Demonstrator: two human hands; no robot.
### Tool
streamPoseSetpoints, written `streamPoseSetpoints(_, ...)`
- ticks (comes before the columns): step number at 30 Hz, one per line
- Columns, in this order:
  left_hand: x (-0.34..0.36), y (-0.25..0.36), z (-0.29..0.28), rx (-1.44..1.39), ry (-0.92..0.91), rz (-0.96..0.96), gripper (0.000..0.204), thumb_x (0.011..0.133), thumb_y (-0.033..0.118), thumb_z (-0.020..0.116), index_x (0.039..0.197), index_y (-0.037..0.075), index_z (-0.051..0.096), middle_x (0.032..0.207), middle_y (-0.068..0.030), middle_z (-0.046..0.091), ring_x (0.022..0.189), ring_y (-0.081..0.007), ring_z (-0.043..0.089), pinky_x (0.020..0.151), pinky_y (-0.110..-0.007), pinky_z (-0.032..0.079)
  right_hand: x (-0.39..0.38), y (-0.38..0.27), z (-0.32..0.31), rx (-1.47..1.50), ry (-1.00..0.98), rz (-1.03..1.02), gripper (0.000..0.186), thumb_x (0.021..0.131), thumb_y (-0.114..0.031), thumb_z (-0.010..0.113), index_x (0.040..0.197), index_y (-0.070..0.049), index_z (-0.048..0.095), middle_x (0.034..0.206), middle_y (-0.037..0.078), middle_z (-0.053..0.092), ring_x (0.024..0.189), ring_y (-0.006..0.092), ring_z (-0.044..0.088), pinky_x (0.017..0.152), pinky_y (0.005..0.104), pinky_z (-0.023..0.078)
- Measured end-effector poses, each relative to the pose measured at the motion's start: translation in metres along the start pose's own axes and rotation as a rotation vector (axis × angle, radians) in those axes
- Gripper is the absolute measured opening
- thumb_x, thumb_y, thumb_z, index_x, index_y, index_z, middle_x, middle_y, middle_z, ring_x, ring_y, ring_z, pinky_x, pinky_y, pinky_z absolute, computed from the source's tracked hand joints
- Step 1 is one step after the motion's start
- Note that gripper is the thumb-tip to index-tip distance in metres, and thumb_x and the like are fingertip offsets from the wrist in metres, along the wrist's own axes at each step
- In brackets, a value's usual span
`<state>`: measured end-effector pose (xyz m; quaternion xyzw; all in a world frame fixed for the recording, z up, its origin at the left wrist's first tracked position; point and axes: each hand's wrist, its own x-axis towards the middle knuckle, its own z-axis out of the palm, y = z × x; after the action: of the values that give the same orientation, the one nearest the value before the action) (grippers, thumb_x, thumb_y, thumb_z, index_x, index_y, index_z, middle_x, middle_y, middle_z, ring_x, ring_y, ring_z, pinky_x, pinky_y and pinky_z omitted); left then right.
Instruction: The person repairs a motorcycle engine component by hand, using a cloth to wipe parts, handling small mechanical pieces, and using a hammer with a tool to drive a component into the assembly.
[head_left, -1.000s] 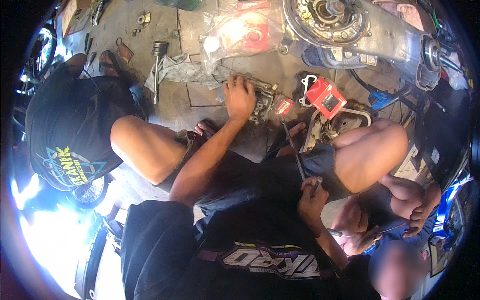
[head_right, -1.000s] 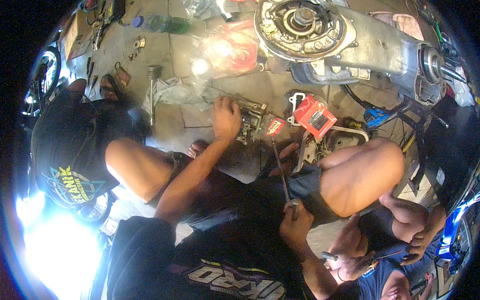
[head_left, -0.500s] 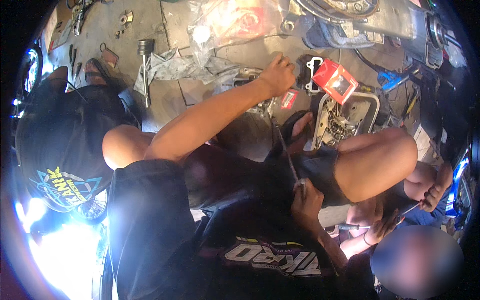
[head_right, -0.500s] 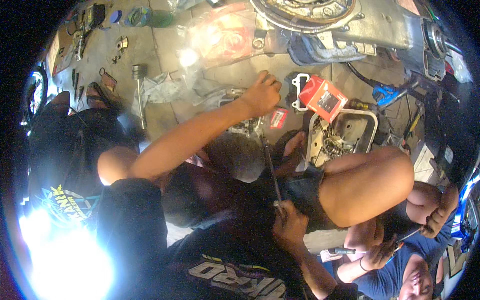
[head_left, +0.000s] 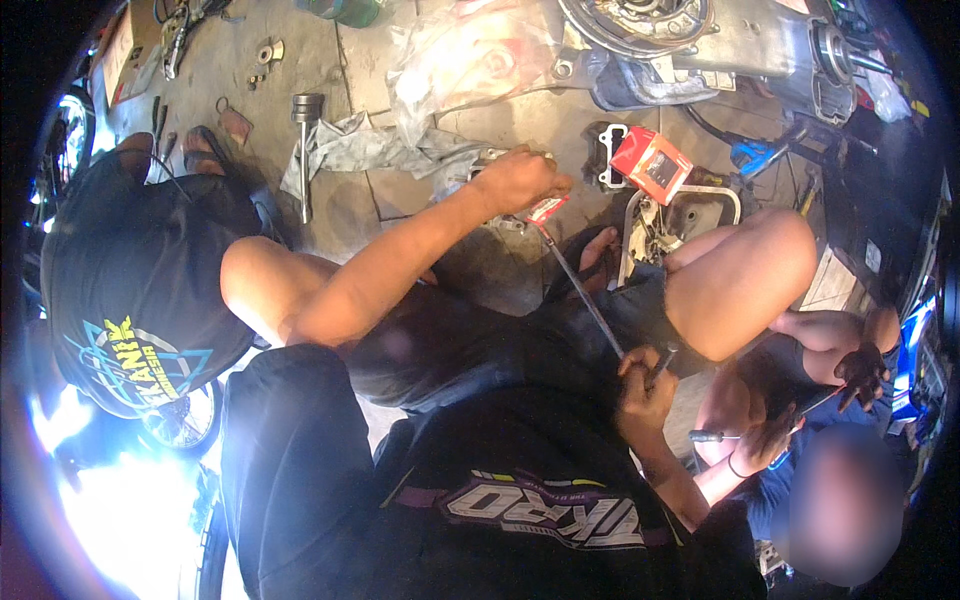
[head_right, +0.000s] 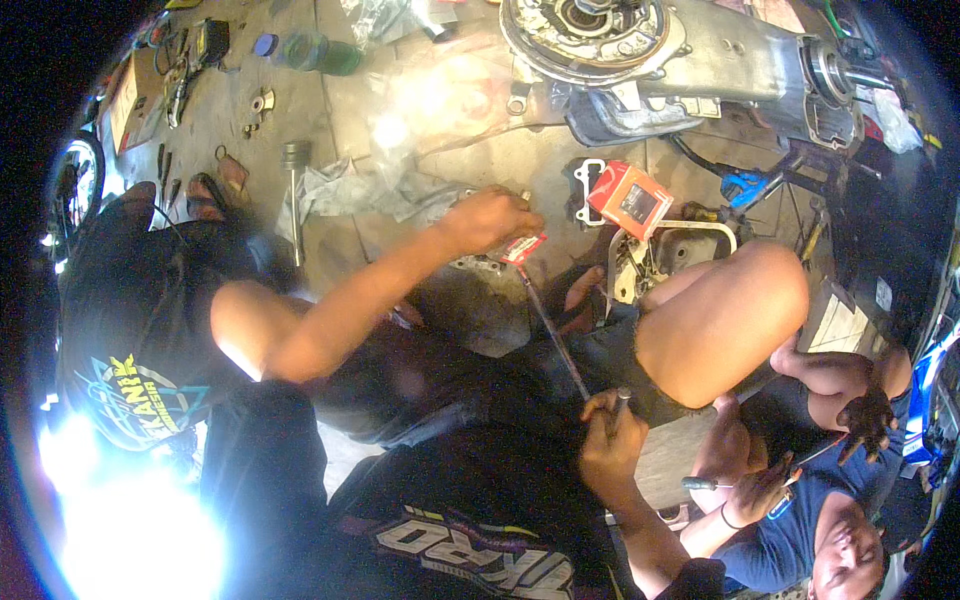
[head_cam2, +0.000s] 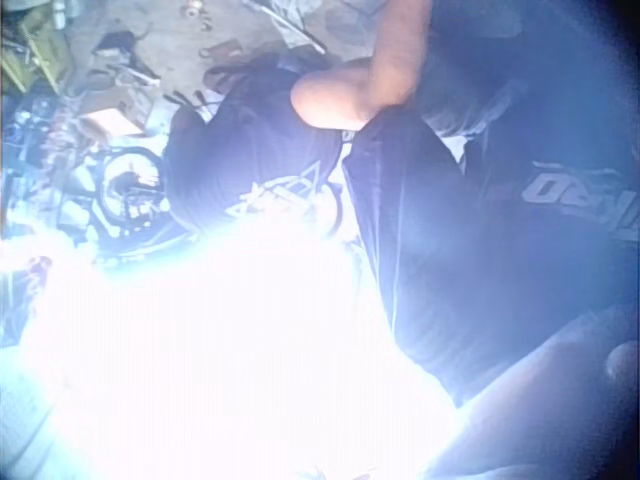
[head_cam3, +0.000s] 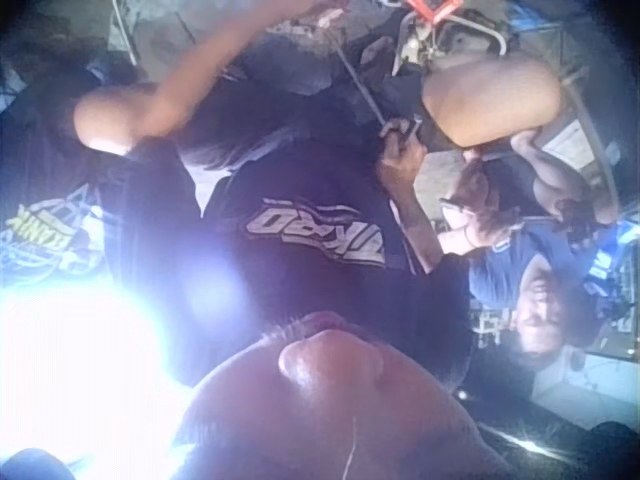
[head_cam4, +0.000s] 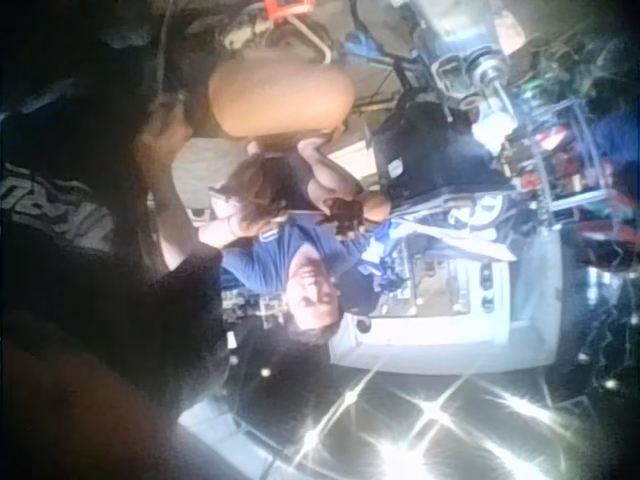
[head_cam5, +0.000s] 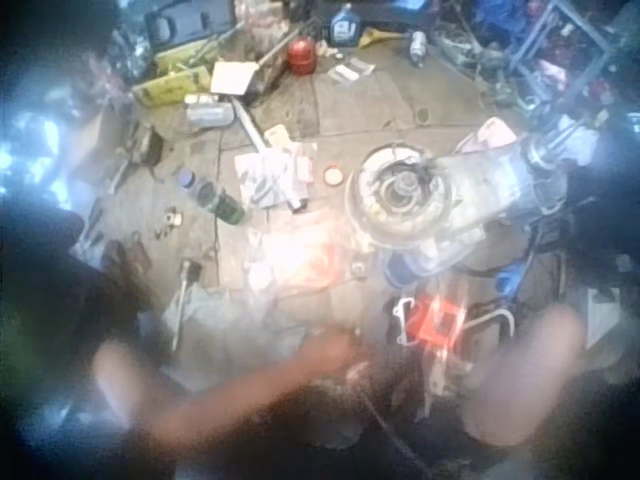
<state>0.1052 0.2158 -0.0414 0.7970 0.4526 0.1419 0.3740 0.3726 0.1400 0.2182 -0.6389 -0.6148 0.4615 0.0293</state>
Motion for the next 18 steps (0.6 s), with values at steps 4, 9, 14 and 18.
streamPoseSetpoints(4,0.011,0.007,-0.005,0.042,-0.1,-0.09,0.022,0.096,0.027,0.057,0.098,0.012,0.072,0.096,-0.0147,0.068,0.1,-0.033,0.067,0.093,-0.049,0.049,-0.001,0.002,-0.021,0.039,-0.001,0.076,0.015,0.084,0.006,0.046,0.076,-0.002,0.056,0.071,0.015,0.061,0.059,0.0283,0.059,0.058,0.0403,0.044)
streamPoseSetpoints(9,0.016,0.014,-0.013,-0.217,0.272,-0.314,0.021,0.093,0.021,0.062,0.11,0.012,0.071,0.102,-0.0178,0.063,0.102,-0.0371,0.063,0.09,-0.05,0.05,0.003,0.003,-0.018,0.075,0.107,0.046,0.014,0.084,0.005,0.045,0.077,0.0,0.056,0.072,0.016,0.061,0.064,0.0286,0.06,0.061,0.0393,0.046)
streamPoseSetpoints(14,-0.023,0.002,-0.01,0.188,0.594,-0.512,0.031,0.091,0.025,0.064,0.118,0.01,0.066,0.119,-0.0225,0.058,0.11,-0.0402,0.059,0.096,-0.049,0.048,0.042,-0.02,-0.015,-0.121,0.041,-0.223,0.014,0.091,0.008,0.046,0.088,0.002,0.058,0.08,0.01,0.059,0.068,0.0168,0.054,0.065,0.031,0.043)
streamPoseSetpoints(18,-0.065,0.06,-0.07,-0.127,0.306,-0.535,0.036,0.094,0.031,0.063,0.119,0.006,0.062,0.119,-0.0243,0.061,0.103,-0.0436,0.063,0.095,-0.052,0.049,0.046,-0.064,-0.037,-0.003,0.033,-0.304,0.012,0.087,0.007,0.051,0.085,0.0,0.061,0.082,0.015,0.065,0.073,0.0205,0.06,0.071,0.0314,0.047)
